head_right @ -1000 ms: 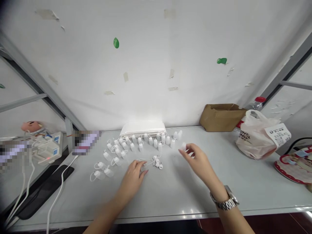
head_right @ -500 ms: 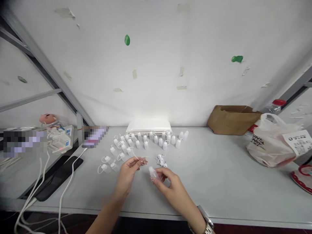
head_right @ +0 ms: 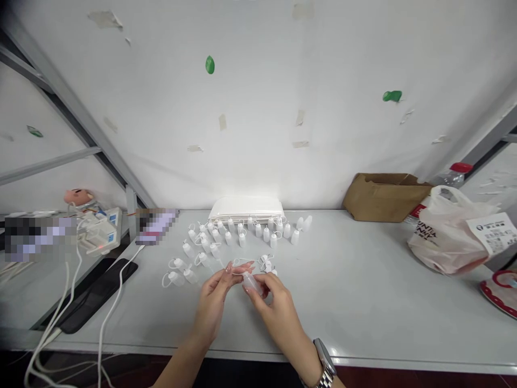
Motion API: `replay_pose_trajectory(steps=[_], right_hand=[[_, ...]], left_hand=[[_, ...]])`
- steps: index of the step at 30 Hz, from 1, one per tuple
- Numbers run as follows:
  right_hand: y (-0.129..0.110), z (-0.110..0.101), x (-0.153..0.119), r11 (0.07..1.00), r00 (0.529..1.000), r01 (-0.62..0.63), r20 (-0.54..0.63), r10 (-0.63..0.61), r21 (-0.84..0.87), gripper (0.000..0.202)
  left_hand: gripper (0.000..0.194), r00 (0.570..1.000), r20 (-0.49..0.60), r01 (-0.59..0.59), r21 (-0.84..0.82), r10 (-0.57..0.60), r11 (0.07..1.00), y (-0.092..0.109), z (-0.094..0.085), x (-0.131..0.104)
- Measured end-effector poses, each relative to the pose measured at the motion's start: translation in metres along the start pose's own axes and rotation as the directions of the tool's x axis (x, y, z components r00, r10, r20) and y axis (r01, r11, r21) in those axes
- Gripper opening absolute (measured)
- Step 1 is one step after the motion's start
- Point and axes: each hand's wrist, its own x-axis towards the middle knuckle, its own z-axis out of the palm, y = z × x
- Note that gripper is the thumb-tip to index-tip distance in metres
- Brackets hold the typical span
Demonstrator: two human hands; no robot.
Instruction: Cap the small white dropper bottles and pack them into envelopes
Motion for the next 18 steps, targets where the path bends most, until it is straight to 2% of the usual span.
replay_pose_trajectory(steps=[4, 6, 7, 11, 18], right_hand=[[0.001, 0.004, -0.002, 0.999, 0.999, -0.037, 0.005, 0.037, 0.020, 0.023], [0.002, 0.006, -0.003, 0.999, 0.999, -0.037, -0.004, 0.037, 0.021, 0.023], [0.003, 0.008, -0.003, 0.999, 0.999, -0.027, -0.016, 0.027, 0.021, 0.023], [0.003, 0.011, -0.004, 0.999, 0.995, 0.050, -0.084, -0.050, 0.004, 0.020], [-0.001, 0.014, -0.009, 0.969, 0.957, 0.236, -0.158, -0.245, -0.072, 0.012]], left_hand=[[0.062, 0.999, 0.034, -0.024, -0.023, 0.025, 0.999, 0.004, -0.002, -0.002], [0.069, 0.999, 0.029, -0.019, -0.035, 0.020, 0.999, 0.006, -0.003, -0.002], [0.065, 1.000, 0.013, -0.013, -0.042, 0.014, 0.999, 0.006, -0.004, -0.002], [0.025, 0.997, -0.074, 0.027, -0.090, -0.034, 0.996, 0.006, -0.003, 0.001], [0.024, 0.994, -0.073, 0.067, -0.124, -0.076, 0.990, 0.000, 0.002, -0.001]])
